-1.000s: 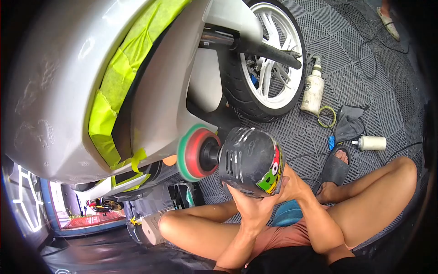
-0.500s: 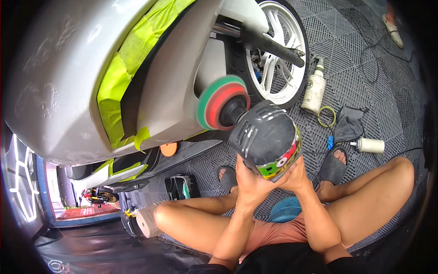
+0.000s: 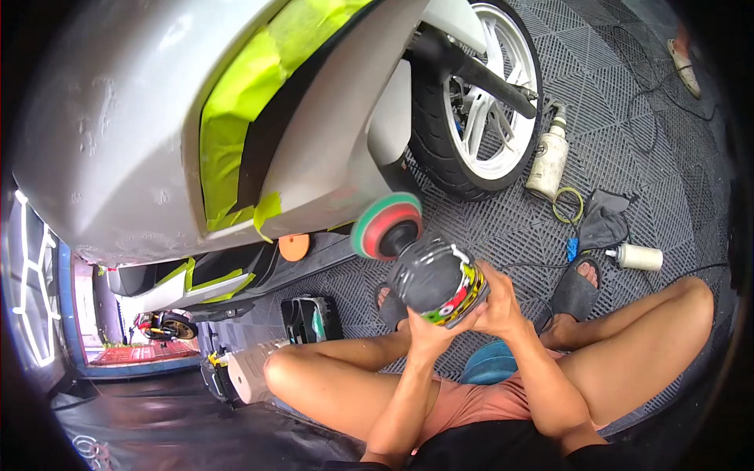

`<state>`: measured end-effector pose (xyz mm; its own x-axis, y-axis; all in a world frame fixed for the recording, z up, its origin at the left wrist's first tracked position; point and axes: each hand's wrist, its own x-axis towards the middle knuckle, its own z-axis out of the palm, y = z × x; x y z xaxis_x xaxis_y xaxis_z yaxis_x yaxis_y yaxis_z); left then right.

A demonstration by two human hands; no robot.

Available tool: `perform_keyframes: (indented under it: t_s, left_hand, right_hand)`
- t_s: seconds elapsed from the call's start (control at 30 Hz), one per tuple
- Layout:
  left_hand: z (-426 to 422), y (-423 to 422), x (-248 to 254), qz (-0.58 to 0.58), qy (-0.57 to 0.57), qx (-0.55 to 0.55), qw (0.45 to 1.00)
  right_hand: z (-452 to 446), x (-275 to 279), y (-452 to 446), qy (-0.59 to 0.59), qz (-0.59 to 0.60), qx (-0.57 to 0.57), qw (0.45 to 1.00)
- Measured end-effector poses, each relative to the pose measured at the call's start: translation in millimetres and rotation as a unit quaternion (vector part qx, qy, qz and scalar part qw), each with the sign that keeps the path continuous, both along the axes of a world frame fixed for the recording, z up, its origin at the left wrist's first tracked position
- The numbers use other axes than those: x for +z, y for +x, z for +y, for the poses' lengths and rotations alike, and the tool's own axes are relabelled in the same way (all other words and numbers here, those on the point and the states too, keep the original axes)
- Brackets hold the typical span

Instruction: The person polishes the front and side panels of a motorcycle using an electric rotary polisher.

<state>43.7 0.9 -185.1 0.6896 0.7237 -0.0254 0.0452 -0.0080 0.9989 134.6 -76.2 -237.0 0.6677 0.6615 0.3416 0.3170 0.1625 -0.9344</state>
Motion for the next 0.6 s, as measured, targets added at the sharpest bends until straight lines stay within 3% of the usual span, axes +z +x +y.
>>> perform_keyframes:
  t_s: [0.1,0.2,0.27,0.47,0.6]
  left_hand:
    - [15.0,-18.0,0.6,0.013,0.033,-0.041,0.999]
    - [34.2,-2.8,28.7,-0.055,0.180,-0.150,0.971]
    - [29.8,-2.0,33.4,-0.050,0.108,-0.102,0.988]
    - [38.8,-13.1,10.3,-0.067,0.087,-0.118,0.987]
    - [31.1,-13.9,26.6,-0.060,0.075,-0.080,0.992]
  right_hand:
    - [17.2,28.1,6.8,0.050,-0.046,-0.016,0.998]
    - [32.0,34.5,9.4,0.108,-0.063,-0.012,0.992]
    - [34.8,28.3,7.9,0.096,-0.085,-0.002,0.992]
    - [31.9,29.6,6.8,0.048,-0.100,0.004,0.994]
    - [36.7,43.0,1.1,0.112,-0.064,-0.030,0.991]
